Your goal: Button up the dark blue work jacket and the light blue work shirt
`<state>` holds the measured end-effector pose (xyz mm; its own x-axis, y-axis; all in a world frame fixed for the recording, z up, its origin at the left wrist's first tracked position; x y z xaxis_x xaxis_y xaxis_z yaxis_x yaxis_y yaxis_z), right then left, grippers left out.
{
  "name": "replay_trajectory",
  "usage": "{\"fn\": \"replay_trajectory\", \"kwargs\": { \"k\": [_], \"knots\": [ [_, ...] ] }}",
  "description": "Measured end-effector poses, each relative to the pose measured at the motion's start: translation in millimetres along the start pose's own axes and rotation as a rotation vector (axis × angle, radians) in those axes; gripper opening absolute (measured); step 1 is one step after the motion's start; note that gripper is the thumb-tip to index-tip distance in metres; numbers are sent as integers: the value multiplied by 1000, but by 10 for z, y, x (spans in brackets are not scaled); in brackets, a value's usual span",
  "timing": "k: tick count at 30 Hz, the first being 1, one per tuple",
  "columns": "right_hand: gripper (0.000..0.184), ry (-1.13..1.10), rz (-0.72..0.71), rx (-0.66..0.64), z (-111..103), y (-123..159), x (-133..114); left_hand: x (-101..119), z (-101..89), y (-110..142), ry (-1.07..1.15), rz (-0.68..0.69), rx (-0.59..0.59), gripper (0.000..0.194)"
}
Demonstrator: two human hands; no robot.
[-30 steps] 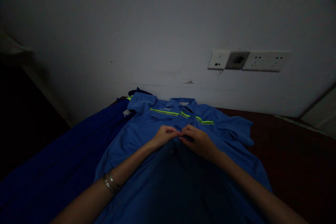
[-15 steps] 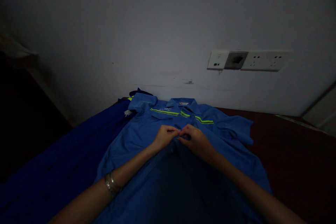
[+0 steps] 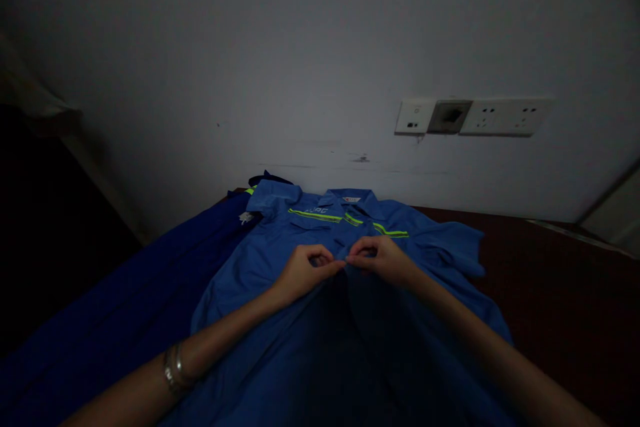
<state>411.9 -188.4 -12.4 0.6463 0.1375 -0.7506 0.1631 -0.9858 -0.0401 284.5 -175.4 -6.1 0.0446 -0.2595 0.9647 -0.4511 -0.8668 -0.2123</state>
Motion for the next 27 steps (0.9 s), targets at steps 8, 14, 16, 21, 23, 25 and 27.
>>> {"fn": "replay_trajectory", "kwargs": {
  "k": [8, 14, 16, 21, 23, 25, 27],
  "knots": [
    [19, 44, -6, -21, 64, 34, -12, -95, 87, 18, 104, -44, 34, 22],
    [15, 20, 65, -51, 114, 60, 7, -326, 103, 2, 450, -238, 36, 28],
    [14, -9, 89, -76, 140, 74, -2, -360, 114, 28, 535, -294, 42, 27],
    [15, -70, 103, -104, 174, 87, 0, -416, 152, 74, 624, -342, 53, 27],
    [14, -55, 95, -87, 170, 77, 28, -450, 171, 69, 598, -329, 43, 29],
    [14, -20, 91, -70, 170, 69, 59, -478, 191, 56, 556, -298, 31, 33],
    [12, 23, 78, -61, 178, 67, 60, -502, 202, 46, 504, -261, 26, 35]
  ]
}}
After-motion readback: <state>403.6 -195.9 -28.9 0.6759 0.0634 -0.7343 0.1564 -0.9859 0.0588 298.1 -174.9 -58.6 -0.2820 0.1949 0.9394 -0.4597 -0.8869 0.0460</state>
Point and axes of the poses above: each hand's wrist, its own y-axis away from the middle knuckle, its own z-axis out of the palm, x = y × z, the point moved 9 cm from there along -y, towards the middle knuckle, and after that the axes turned 15 degrees about y, right-handed, at the moved point
